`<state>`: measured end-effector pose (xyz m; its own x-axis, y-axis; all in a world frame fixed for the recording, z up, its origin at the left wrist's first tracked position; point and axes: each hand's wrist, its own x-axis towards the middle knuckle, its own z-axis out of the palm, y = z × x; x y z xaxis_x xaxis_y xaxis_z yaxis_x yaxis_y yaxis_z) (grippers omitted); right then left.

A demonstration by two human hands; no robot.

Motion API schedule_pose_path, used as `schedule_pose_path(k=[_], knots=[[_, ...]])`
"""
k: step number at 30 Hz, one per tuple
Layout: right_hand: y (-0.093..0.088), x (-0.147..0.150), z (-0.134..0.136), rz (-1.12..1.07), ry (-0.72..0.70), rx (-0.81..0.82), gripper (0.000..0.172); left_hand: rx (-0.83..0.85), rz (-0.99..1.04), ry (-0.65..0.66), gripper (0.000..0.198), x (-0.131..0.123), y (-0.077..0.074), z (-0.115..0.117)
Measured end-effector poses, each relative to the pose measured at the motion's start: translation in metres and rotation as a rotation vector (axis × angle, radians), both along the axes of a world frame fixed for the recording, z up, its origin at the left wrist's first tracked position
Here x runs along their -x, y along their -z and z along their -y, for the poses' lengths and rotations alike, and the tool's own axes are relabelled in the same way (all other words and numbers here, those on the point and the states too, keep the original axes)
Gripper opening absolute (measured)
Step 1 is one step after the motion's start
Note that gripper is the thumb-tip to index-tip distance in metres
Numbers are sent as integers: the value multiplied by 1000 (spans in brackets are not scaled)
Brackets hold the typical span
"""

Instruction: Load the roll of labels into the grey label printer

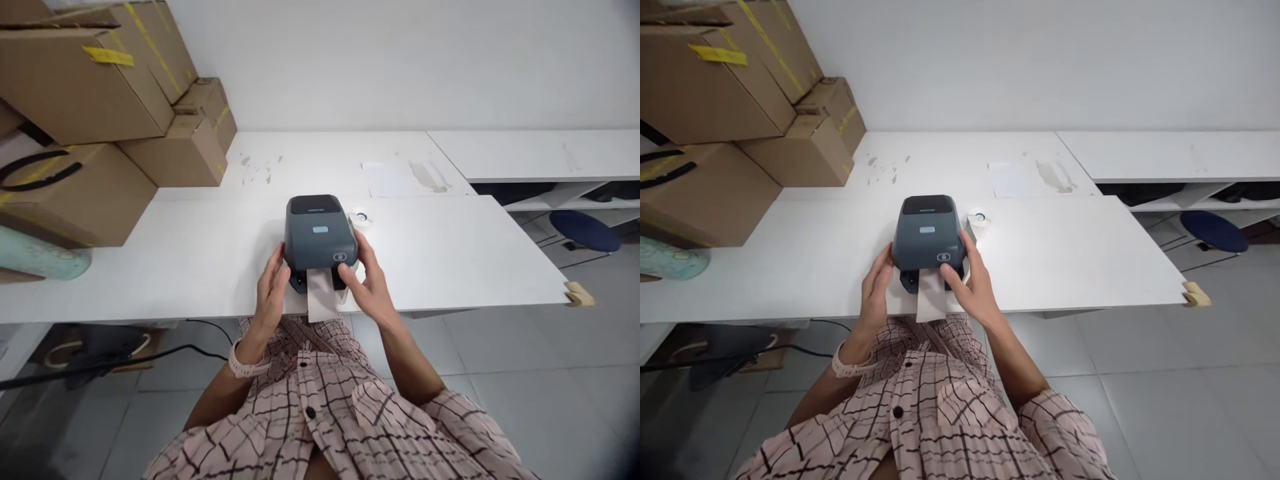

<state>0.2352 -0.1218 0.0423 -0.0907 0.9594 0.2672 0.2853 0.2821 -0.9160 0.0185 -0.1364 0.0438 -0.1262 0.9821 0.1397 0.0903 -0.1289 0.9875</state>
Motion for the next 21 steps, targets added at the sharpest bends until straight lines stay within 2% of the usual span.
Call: schedule_pose_path(k=[2, 4, 7, 10, 12, 13, 15, 17, 19, 21], knots=[[-16, -4, -18, -56, -45, -44, 75, -98, 9, -18, 58, 4, -8, -18], [-32, -8, -44, -83, -82, -84, 77, -146, -6, -51, 55, 6, -7, -40], [-50, -8, -88, -52, -119, -145, 84, -27, -108, -83, 60, 6, 12, -71], [-55, 1, -122, 35, -23, -256, 87, 143, -174, -68, 70, 2, 34, -92], [-51, 10, -132, 153, 73, -366, 80, 166, -185, -51, 74, -1, 42, -99], [-47, 15, -134, 240, 80, -412, 72, 163, -192, -50, 74, -2, 44, -101], [-35, 25, -133, 473, -24, -439, 50, 161, -219, -62, 74, -3, 44, -102], [-20, 36, -128, 742, -199, -382, 38, 162, -271, -67, 73, -2, 42, -103], [-6, 45, -123, 949, -322, -314, 32, 143, -334, -68, 71, 1, 42, -104], [0, 49, -119, 1008, -386, -274, 32, 98, -360, -64, 69, 3, 45, -104]])
